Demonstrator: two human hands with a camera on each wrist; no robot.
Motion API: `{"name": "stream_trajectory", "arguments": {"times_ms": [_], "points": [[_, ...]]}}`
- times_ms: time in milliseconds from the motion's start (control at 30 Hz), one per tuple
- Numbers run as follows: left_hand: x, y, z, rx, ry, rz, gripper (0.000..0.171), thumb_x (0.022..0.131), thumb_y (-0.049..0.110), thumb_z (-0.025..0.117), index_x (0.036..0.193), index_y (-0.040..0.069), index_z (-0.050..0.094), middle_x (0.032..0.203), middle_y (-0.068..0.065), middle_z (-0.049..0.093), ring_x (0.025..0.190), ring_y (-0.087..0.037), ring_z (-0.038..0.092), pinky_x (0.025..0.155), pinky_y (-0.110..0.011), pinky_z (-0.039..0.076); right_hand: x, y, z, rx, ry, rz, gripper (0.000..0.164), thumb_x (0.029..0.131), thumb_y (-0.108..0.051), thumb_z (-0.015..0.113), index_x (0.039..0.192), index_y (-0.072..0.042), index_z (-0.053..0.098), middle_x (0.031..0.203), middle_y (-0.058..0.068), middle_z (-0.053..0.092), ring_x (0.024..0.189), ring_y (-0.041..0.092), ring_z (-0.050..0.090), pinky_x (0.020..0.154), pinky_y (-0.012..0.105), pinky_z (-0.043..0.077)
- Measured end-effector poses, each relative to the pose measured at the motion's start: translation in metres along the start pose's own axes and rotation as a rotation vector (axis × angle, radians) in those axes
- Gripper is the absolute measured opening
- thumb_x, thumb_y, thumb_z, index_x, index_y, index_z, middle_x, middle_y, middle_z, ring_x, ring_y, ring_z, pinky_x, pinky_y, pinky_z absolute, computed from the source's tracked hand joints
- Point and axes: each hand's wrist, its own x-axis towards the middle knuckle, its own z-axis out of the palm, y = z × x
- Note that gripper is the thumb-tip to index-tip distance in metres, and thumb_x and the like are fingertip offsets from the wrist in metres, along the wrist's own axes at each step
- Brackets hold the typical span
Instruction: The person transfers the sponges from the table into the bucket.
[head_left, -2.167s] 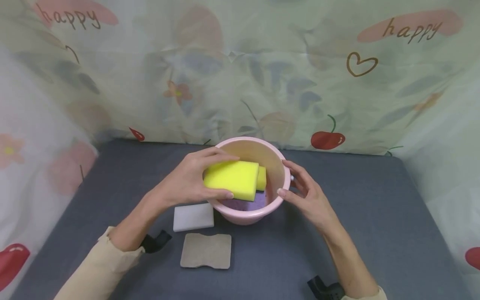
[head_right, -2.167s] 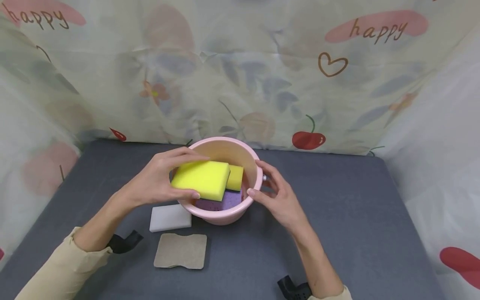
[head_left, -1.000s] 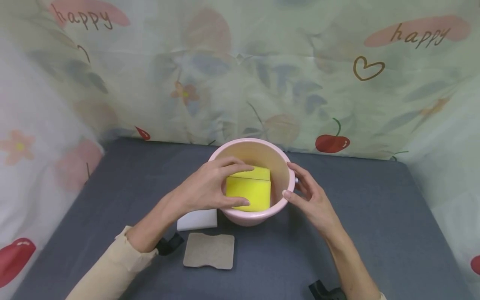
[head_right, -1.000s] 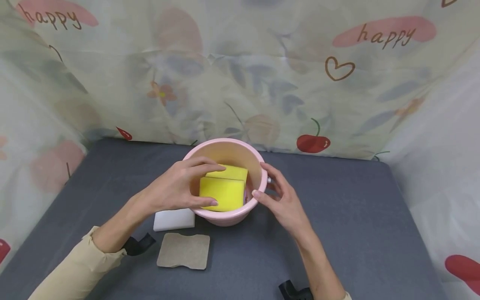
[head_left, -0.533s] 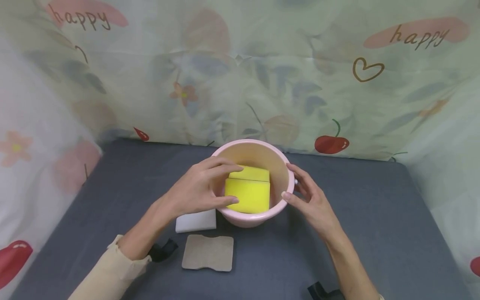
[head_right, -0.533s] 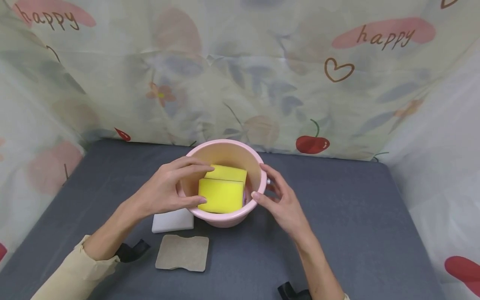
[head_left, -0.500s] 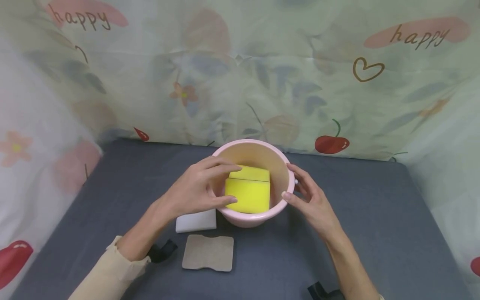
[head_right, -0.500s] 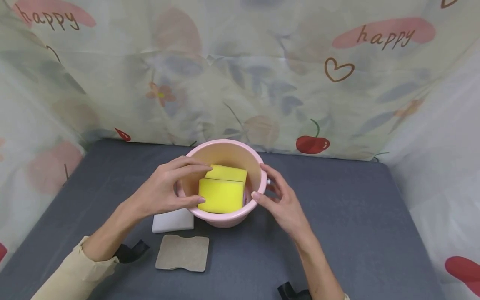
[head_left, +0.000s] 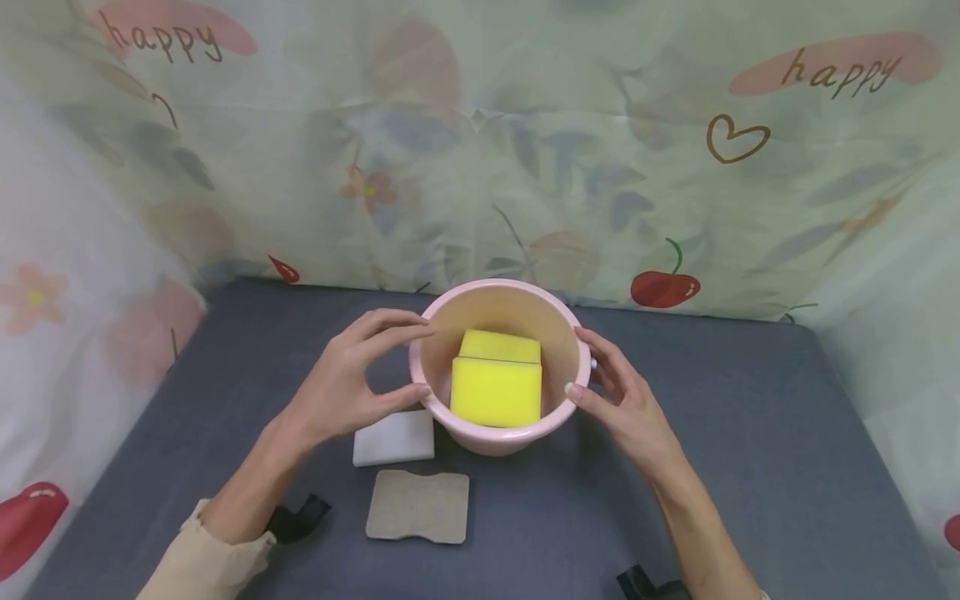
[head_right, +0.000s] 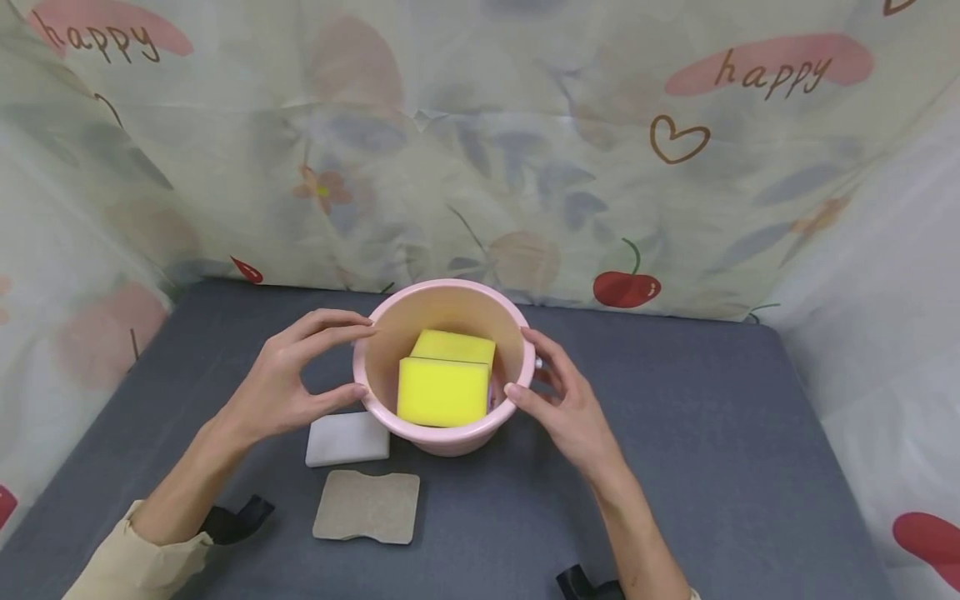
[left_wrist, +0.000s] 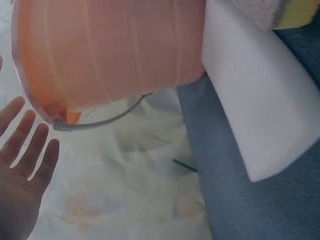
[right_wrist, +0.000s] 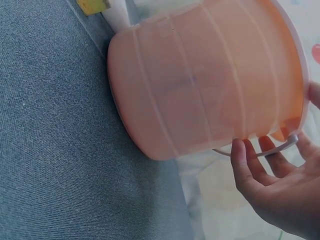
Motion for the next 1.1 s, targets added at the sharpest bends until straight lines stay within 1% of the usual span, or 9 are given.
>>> {"name": "stream_trajectory", "arguments": {"times_ms": [100, 267, 467, 600, 733, 900, 1000, 1100], "points": [[-0.006, -0.003, -0.001, 0.002, 0.001, -0.026, 0.067, 0.076, 0.033, 0.088, 0.135, 0.016, 0.062, 0.133, 0.003, 0.058, 0.122, -0.014, 0.053, 0.096, -0.038, 0.051, 0.000, 0.000, 0.000, 0.001, 0.001, -0.001, 0.068, 0.093, -0.020, 0.071, 0.152, -0.030, 0.039, 0.156, -0.006, 0.034, 0.142, 0.028, 0.035, 0.104, 0.051, 0.042], [-0.019, -0.008, -0.002, 0.000, -0.001, -0.092, 0.077, 0.075, 0.029, 0.089, 0.142, 0.019, 0.055, 0.135, 0.004, 0.058, 0.122, -0.015, 0.055, 0.097, -0.041, 0.050, 0.000, -0.001, 0.000, -0.003, 0.000, 0.000, 0.068, 0.092, -0.023, 0.072, 0.152, -0.030, 0.039, 0.156, -0.006, 0.034, 0.142, 0.028, 0.034, 0.103, 0.051, 0.042], [-0.035, -0.015, -0.001, 0.033, -0.005, -0.167, 0.072, 0.076, 0.030, 0.088, 0.140, 0.021, 0.057, 0.134, 0.003, 0.058, 0.121, -0.016, 0.055, 0.096, -0.045, 0.051, -0.001, 0.000, -0.001, -0.001, 0.001, -0.007, 0.068, 0.092, -0.022, 0.072, 0.152, -0.029, 0.039, 0.156, -0.006, 0.034, 0.142, 0.027, 0.035, 0.103, 0.049, 0.043], [-0.046, -0.020, 0.000, 0.042, -0.016, -0.212, 0.068, 0.077, 0.031, 0.087, 0.138, 0.022, 0.059, 0.132, 0.004, 0.058, 0.121, -0.017, 0.056, 0.095, -0.047, 0.051, 0.000, 0.000, 0.000, -0.002, 0.007, 0.002, 0.068, 0.092, -0.024, 0.072, 0.151, -0.030, 0.039, 0.155, -0.006, 0.035, 0.141, 0.028, 0.035, 0.102, 0.050, 0.044], [-0.055, -0.026, 0.001, 0.031, -0.047, -0.259, 0.065, 0.079, 0.033, 0.085, 0.137, 0.024, 0.059, 0.132, 0.004, 0.058, 0.121, -0.020, 0.056, 0.096, -0.051, 0.050, 0.000, 0.000, 0.000, 0.004, 0.004, 0.003, 0.068, 0.092, -0.024, 0.072, 0.151, -0.030, 0.039, 0.155, -0.006, 0.035, 0.141, 0.027, 0.035, 0.102, 0.051, 0.043], [-0.068, -0.033, 0.003, 0.041, -0.112, -0.322, 0.064, 0.079, 0.037, 0.085, 0.137, 0.027, 0.059, 0.132, 0.004, 0.058, 0.123, -0.023, 0.055, 0.097, -0.054, 0.048, 0.000, 0.000, 0.001, 0.007, -0.002, -0.002, 0.068, 0.092, -0.023, 0.072, 0.152, -0.029, 0.039, 0.155, -0.007, 0.035, 0.140, 0.026, 0.036, 0.103, 0.050, 0.043], [-0.074, -0.036, 0.005, 0.056, -0.138, -0.340, 0.066, 0.077, 0.037, 0.086, 0.136, 0.026, 0.060, 0.133, 0.002, 0.058, 0.123, -0.024, 0.055, 0.097, -0.054, 0.047, 0.001, 0.000, 0.001, 0.009, -0.001, -0.002, 0.068, 0.092, -0.023, 0.072, 0.152, -0.029, 0.039, 0.155, -0.007, 0.034, 0.141, 0.026, 0.036, 0.103, 0.050, 0.043], [-0.080, -0.039, 0.008, 0.056, -0.154, -0.346, 0.069, 0.074, 0.034, 0.089, 0.136, 0.024, 0.060, 0.133, 0.002, 0.059, 0.124, -0.025, 0.056, 0.098, -0.054, 0.047, 0.001, 0.000, 0.000, 0.009, 0.001, -0.003, 0.068, 0.092, -0.023, 0.072, 0.152, -0.030, 0.039, 0.156, -0.007, 0.034, 0.141, 0.026, 0.035, 0.104, 0.050, 0.042]]}}
